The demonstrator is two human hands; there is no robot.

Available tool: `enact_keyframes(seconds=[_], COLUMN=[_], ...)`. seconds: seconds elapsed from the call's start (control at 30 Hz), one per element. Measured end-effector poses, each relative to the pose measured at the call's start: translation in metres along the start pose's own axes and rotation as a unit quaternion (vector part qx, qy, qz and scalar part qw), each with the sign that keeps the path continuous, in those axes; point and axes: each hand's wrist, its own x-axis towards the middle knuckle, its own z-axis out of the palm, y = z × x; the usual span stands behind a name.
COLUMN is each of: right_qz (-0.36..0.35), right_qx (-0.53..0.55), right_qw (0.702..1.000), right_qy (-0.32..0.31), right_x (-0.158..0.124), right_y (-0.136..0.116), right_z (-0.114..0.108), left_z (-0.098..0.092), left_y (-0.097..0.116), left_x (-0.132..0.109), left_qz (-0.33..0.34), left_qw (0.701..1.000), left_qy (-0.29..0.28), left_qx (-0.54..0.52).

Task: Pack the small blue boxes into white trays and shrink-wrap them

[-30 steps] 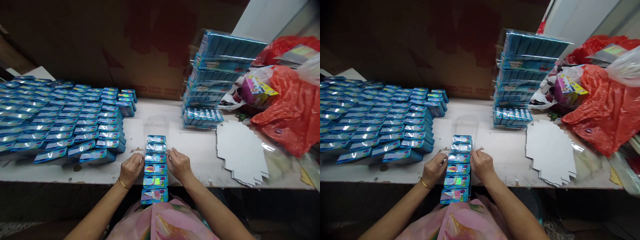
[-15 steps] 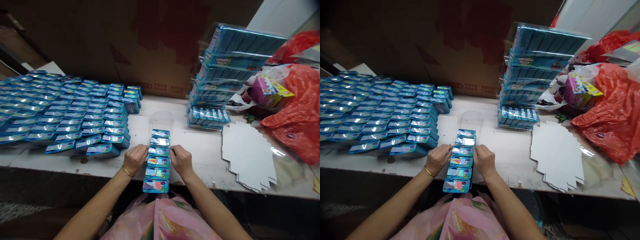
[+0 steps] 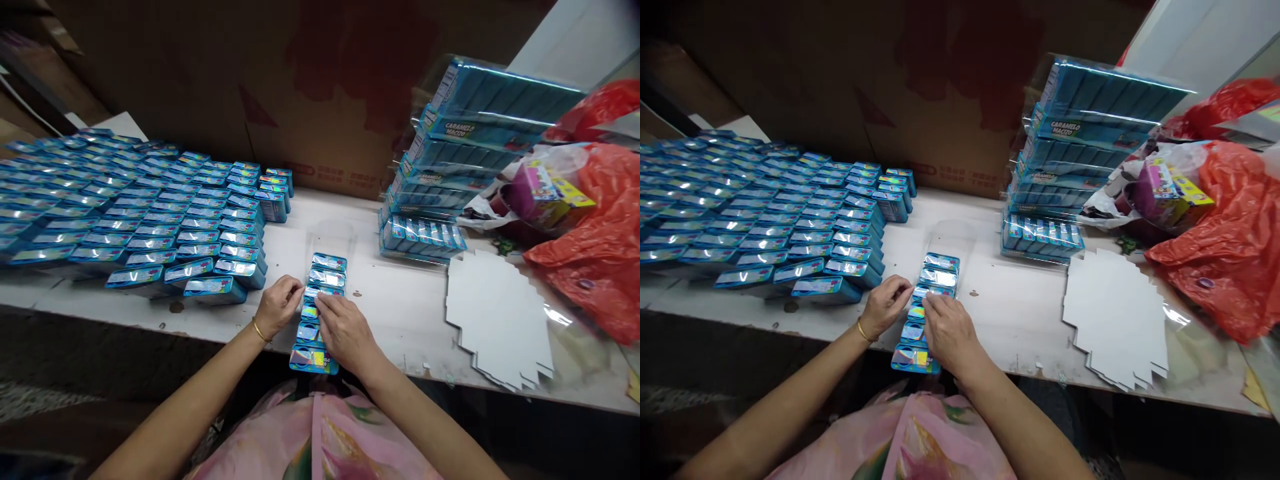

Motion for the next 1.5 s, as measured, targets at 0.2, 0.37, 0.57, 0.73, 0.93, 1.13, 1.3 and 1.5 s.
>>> enact_keyframes(seconds=[0.2,0.37,0.57,0.73,0.93,1.13,1.3,1.5], right_qz=[0.006,-0.002,0.008,0.006,0.007,-0.003,-0.003,-0.005], right_qx=[-0.015,-0.028,-0.015,-0.004,-0.006,-0.035,-0.047,-0.071], right_qw=[1.0,0.999,1.0,1.0,1.0,0.999,0.999,0.997], right_qy=[-0.015,-0.023,-0.014,0.008,0.004,0.007,0.001,-0.015], right_x=[-0.001,0.005,0.002,-0.002,-0.003,-0.003,-0.002,-0.001], right_y=[0.001,0.0,0.004,0.003,0.0,0.0,0.0,-0.001], right_z=[-0.001,-0.006,-0.002,0.001,0.001,0.003,0.003,0.001], left_z=[0.004,0.006,0.004,0.001,0.007,0.016,0.013,0.003], left_y=[0.0,-0.003,-0.007,-0.01,-0.008,-0.014,-0.019,-0.019], left_x=[-0.004,0.003,-0.004,-0.009,-0.009,-0.002,-0.001,0.014], left_qz=[0.027,0.014,0.05,0.045,0.029,0.095,0.102,0.044], left_qw=[0.999,0.999,0.998,0.998,0.992,0.98,0.988,0.999], left_qy=[0.025,0.032,0.035,0.02,0.015,0.055,0.063,-0.003], left_qx=[0.037,0.027,0.019,0.042,0.123,0.164,0.101,-0.003])
